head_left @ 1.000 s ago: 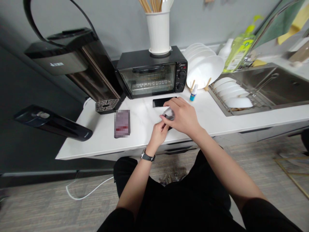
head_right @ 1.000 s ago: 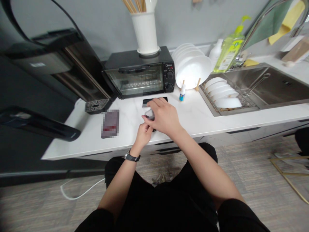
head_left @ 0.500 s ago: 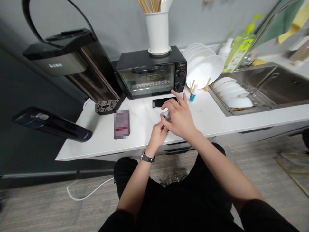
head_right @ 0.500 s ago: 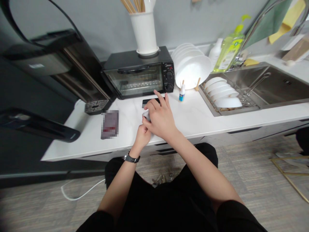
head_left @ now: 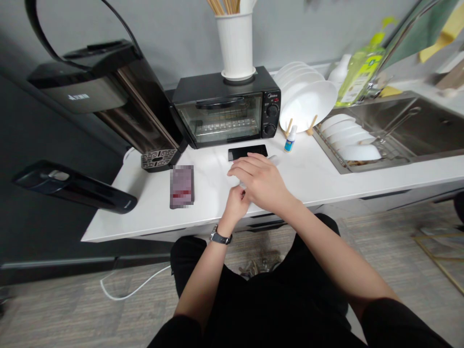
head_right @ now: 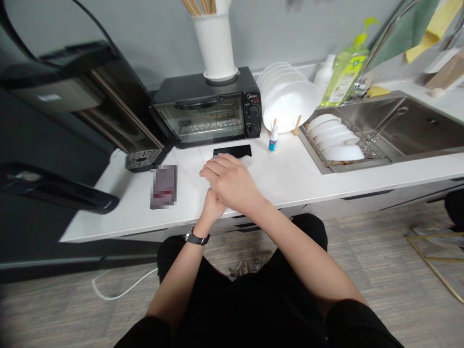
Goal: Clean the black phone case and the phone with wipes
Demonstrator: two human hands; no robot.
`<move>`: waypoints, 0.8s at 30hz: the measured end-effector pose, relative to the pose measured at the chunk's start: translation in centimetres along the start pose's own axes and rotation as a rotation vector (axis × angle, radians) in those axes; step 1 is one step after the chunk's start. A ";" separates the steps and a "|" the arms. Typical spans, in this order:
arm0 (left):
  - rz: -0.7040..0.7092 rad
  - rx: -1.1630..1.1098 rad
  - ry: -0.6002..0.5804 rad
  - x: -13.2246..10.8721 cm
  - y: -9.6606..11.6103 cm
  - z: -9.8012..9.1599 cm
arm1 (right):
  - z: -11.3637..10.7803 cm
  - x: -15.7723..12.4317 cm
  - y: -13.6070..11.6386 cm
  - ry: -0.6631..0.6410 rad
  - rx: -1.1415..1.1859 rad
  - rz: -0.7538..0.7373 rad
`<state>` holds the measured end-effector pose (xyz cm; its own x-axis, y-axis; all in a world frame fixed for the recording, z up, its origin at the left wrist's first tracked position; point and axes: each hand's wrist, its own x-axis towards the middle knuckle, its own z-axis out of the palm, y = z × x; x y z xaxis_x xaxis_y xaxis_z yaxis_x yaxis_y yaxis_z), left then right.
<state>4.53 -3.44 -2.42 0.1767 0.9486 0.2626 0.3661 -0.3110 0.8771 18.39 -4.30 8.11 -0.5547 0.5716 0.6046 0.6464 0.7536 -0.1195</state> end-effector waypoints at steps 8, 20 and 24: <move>0.025 -0.064 -0.003 0.3 0.3 0.0 | -0.3 0.3 0.9 0.034 -0.004 0.168; 0.055 -0.050 0.001 0.2 0.0 0.1 | -0.5 -0.5 2.0 0.105 -0.009 0.149; 0.058 -0.016 -0.006 0.0 0.3 -0.2 | -0.3 -0.2 1.2 0.029 -0.035 0.069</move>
<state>4.48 -3.48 -2.12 0.2026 0.9286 0.3109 0.3401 -0.3645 0.8669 19.39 -3.63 8.09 -0.4933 0.6113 0.6188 0.7006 0.7009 -0.1340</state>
